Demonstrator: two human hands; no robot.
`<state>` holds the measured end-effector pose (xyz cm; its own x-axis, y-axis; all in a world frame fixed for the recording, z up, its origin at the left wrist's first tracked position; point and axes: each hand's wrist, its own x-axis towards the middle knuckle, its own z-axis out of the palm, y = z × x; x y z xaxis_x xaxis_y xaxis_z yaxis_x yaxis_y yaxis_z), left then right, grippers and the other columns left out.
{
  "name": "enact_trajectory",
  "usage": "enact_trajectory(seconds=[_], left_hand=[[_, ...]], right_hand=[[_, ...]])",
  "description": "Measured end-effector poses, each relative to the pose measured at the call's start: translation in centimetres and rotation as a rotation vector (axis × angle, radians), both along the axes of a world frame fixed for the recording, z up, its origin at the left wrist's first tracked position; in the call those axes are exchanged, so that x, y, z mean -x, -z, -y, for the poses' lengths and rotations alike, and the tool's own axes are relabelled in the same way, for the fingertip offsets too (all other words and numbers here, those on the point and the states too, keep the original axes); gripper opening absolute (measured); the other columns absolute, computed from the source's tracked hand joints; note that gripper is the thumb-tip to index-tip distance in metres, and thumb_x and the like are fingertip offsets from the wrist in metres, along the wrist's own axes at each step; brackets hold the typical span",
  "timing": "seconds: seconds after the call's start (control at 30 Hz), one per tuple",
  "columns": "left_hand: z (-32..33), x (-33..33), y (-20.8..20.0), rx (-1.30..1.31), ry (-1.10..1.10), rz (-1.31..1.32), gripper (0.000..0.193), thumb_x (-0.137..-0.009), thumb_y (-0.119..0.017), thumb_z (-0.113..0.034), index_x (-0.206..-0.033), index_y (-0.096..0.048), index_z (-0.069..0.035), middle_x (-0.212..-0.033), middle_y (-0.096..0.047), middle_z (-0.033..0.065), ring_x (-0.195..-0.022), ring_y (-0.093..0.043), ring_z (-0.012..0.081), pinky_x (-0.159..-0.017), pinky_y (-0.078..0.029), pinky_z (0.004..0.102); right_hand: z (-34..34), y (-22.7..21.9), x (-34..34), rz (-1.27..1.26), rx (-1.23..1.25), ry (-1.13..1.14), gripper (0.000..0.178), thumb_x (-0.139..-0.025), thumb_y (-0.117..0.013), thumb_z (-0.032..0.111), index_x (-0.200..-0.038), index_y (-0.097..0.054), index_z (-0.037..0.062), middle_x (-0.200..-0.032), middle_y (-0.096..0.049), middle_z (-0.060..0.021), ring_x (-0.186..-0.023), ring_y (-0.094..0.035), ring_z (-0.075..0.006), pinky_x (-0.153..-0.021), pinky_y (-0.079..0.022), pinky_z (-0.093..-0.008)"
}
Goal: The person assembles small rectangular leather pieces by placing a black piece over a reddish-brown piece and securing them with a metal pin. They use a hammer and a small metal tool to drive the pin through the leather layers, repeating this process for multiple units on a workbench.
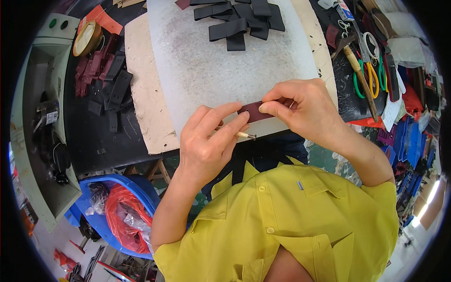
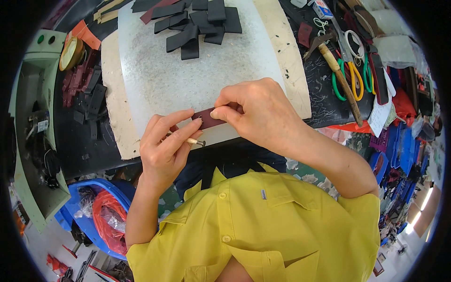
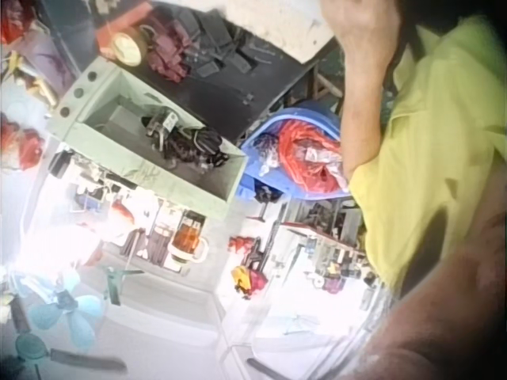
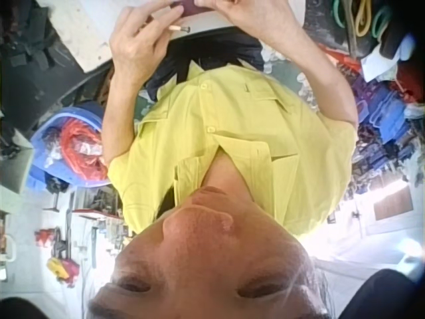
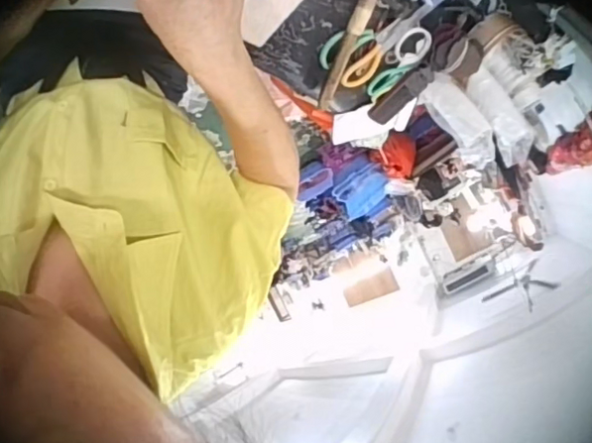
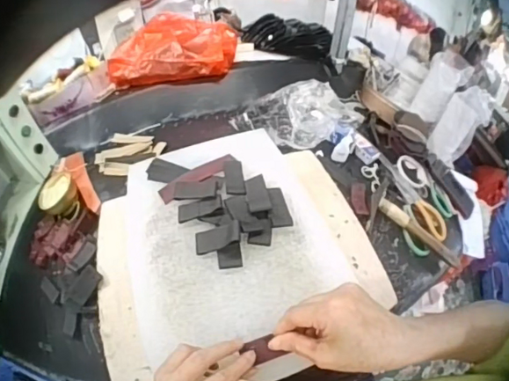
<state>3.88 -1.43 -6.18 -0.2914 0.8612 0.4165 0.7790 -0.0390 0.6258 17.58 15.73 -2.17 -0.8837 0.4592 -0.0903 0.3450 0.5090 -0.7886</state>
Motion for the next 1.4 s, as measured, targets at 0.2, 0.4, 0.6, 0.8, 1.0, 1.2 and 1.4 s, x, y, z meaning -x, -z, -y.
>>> enact_trajectory(seconds=[0.2, 0.4, 0.6, 0.8, 1.0, 1.2, 1.4], left_hand=[[-0.4, 0.0, -0.4, 0.022, 0.02, -0.024, 0.027, -0.07, -0.082, 0.0, -0.095, -0.075, -0.007, -0.103, -0.07, 0.0074, -0.07, -0.056, 0.0201, -0.058, -0.048, 0.0298], [-0.4, -0.1, -0.4, 0.035, 0.015, -0.018, 0.026, -0.07, -0.081, 0.001, -0.094, -0.075, -0.005, -0.102, -0.07, 0.0074, -0.071, -0.056, 0.0209, -0.059, -0.048, 0.0306], [-0.4, -0.1, -0.7, 0.06, 0.019, -0.04, 0.025, -0.07, -0.081, -0.001, -0.094, -0.075, -0.006, -0.101, -0.07, 0.0067, -0.072, -0.057, 0.0212, -0.059, -0.048, 0.0305], [-0.3, -0.2, -0.5, 0.062, 0.003, -0.047, 0.026, -0.069, -0.081, 0.0, -0.094, -0.075, -0.007, -0.101, -0.07, 0.0062, -0.073, -0.057, 0.021, -0.06, -0.048, 0.0306], [-0.4, 0.0, -0.4, 0.033, 0.024, -0.05, 0.032, -0.066, -0.082, 0.0, -0.096, -0.073, -0.006, -0.102, -0.068, 0.0069, -0.07, -0.056, 0.0214, -0.058, -0.049, 0.0317], [-0.7, -0.2, -0.8, 0.025, 0.018, -0.06, 0.031, -0.066, -0.081, 0.0, -0.095, -0.073, -0.007, -0.101, -0.068, 0.0068, -0.07, -0.056, 0.0224, -0.059, -0.049, 0.0322], [-0.7, 0.3, -1.2, 0.097, 0.074, -0.057, 0.025, -0.07, -0.078, 0.004, -0.092, -0.072, -0.006, -0.103, -0.07, 0.0079, -0.073, -0.058, 0.0236, -0.063, -0.049, 0.0313]], right_hand=[[-0.2, -0.5, 0.1, 0.033, -0.235, -0.125, 0.014, -0.079, -0.077, 0.015, -0.081, -0.07, 0.0038, -0.073, -0.067, -0.0101, -0.069, -0.064, -0.0297, -0.062, -0.051, -0.0393], [-3.6, -0.2, -1.1, -0.259, -0.372, -0.162, 0.02, -0.073, -0.082, 0.015, -0.085, -0.069, 0.006, -0.093, -0.069, -0.0054, -0.091, -0.064, -0.0269, -0.076, -0.053, -0.0378], [-2.0, 1.1, -2.3, -0.3, -0.361, -0.301, 0.021, -0.072, -0.082, 0.009, -0.089, -0.071, 0.0037, -0.097, -0.07, -0.0071, -0.092, -0.065, -0.0277, -0.078, -0.055, -0.0365], [-1.7, 1.7, -2.6, -0.29, -0.253, -0.256, 0.017, -0.072, -0.08, 0.004, -0.087, -0.071, 0.0043, -0.096, -0.07, -0.0072, -0.091, -0.065, -0.027, -0.077, -0.055, -0.0359], [-2.0, 2.1, -2.6, -0.276, -0.158, -0.247, 0.015, -0.073, -0.078, 0.002, -0.085, -0.07, 0.0054, -0.095, -0.068, -0.0063, -0.09, -0.065, -0.0269, -0.075, -0.055, -0.0358], [-2.0, 1.7, -2.4, -0.312, -0.401, -0.355, 0.012, -0.075, -0.075, 0.004, -0.083, -0.066, 0.0042, -0.097, -0.067, -0.0045, -0.093, -0.061, -0.0244, -0.08, -0.051, -0.0359], [-2.4, 2.1, -2.3, -0.348, -0.412, -0.376, 0.011, -0.076, -0.075, 0.006, -0.081, -0.065, 0.006, -0.095, -0.066, -0.0011, -0.094, -0.06, -0.0223, -0.081, -0.046, -0.0357]])
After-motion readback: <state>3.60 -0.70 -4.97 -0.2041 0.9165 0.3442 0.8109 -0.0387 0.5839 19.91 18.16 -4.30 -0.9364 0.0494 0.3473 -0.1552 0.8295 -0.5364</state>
